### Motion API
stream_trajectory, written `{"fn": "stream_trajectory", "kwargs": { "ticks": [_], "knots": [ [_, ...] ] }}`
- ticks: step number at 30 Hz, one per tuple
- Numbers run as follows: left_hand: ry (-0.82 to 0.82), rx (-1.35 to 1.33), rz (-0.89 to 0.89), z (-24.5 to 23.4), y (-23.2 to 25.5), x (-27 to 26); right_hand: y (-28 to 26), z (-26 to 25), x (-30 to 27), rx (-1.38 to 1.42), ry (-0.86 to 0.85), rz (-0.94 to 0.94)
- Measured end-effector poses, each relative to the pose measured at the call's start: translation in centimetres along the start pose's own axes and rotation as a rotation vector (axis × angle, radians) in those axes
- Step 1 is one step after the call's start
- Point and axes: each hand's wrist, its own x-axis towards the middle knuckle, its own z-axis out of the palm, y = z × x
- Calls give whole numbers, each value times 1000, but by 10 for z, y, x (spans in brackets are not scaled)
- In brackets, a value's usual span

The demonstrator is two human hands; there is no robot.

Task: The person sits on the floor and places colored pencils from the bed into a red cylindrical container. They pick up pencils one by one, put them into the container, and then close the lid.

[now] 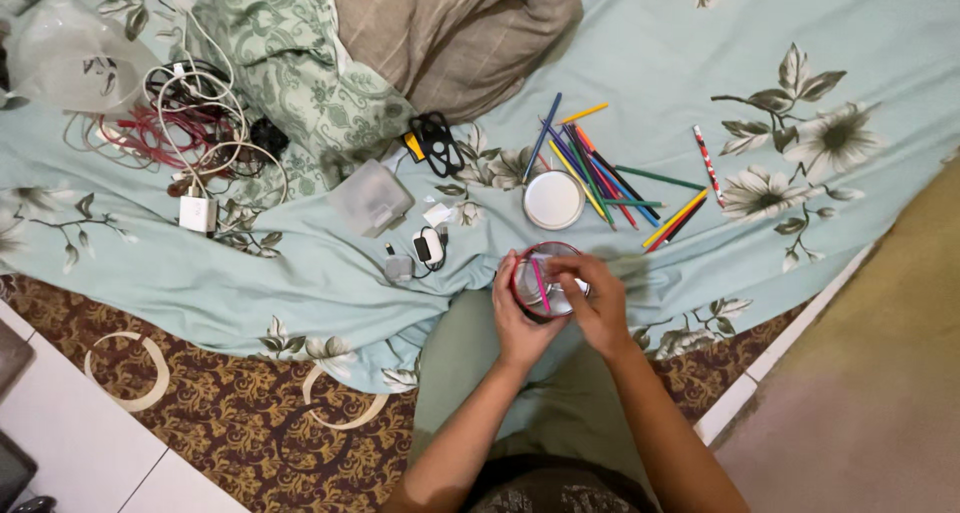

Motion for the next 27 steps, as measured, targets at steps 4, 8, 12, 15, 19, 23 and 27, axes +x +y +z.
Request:
{"fn": "stream_trajectory", "kwargs": {
  "ticks": [4, 8, 12, 15, 19, 23, 27],
  "knots": [
    [39, 16, -52, 0, -3, 13, 29, 0, 22, 350, 93, 47],
    [63, 11, -26, -5, -11, 26, 83, 3, 73, 343, 177, 95],
    [49, 15, -19, -6, -16, 35, 126, 20, 129, 241, 117, 218],
    [41, 21, -5, -5, -19, 43, 136, 26, 155, -50, 80, 129],
    [38, 23, 7, -5, -18, 52, 132, 30, 180, -386, 42, -43],
    [23, 75, -19, -4, -12, 62, 129, 33, 192, -612, -69, -61],
    [7, 200, 0, -6, -9, 65, 128, 33, 193, -771, -204, -13]
  ]
}}
